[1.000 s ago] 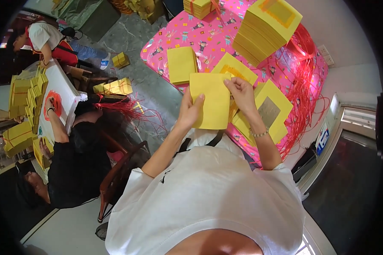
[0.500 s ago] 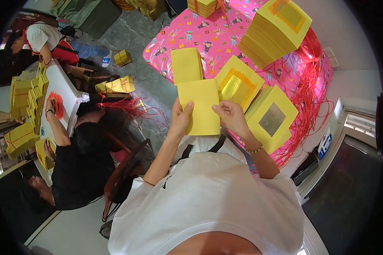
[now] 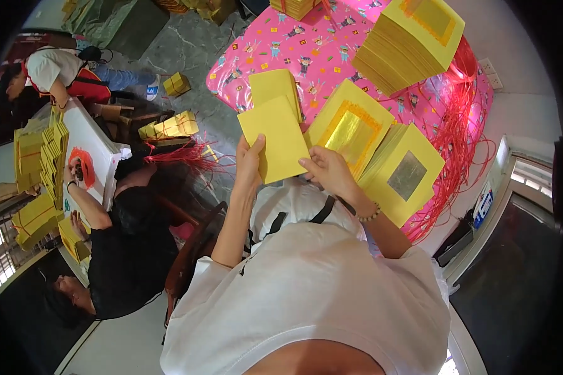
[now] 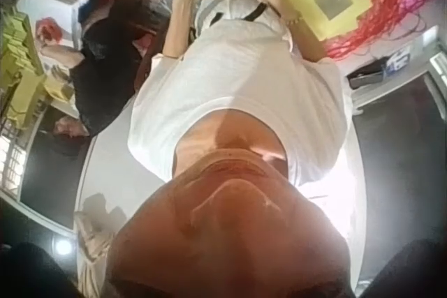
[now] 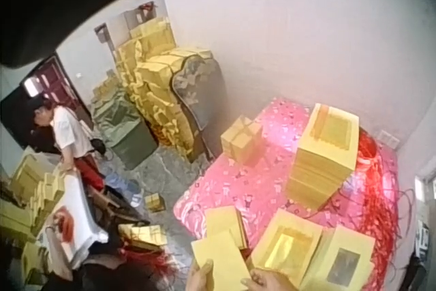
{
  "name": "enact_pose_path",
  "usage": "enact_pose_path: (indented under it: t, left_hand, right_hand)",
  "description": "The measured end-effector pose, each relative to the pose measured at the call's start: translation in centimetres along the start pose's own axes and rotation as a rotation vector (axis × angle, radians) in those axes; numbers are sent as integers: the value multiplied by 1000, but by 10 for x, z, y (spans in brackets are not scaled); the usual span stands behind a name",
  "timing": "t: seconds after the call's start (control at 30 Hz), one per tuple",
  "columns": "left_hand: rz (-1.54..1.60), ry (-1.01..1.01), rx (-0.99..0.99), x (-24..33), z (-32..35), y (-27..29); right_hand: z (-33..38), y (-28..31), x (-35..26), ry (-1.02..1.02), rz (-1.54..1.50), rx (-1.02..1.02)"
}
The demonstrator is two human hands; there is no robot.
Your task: Counting and stacking sheets of yellow joss paper.
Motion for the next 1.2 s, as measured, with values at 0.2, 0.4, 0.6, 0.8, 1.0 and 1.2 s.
enact_pose_path:
  t: [0.2, 0.4, 0.6, 0.8, 1.0, 1.2]
  left_hand:
    - [-91, -54, -50, 10, -67, -4]
    - [-362, -175, -25, -4, -143, 15]
    - [-395, -163, -6, -23, -170, 18]
    - [-473, -246, 25, -25, -176, 12]
    - [-421, -253, 24, -31, -180, 16]
    - [-351, -189, 18, -32, -181, 15]
  right_hand:
    - [-60, 17, -39, 208, 640, 171]
    - [-120, 12, -27, 119, 905, 174]
    - [-149, 9, -21, 139, 1069, 260]
    - [-166, 6, 6, 77, 1097, 230]
    - [-164, 5, 2, 53, 1122, 255]
    - [-162, 4, 4, 34, 1117, 219]
Point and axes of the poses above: each hand's wrist, its own z-axis away from the middle knuckle, its own y-axis out of the back of the hand, x = y × z, the point moved 8 cm from there along -z, towards the middle knuckle, and after that the axes turned 5 degrees about y, right-handed, at the moved point
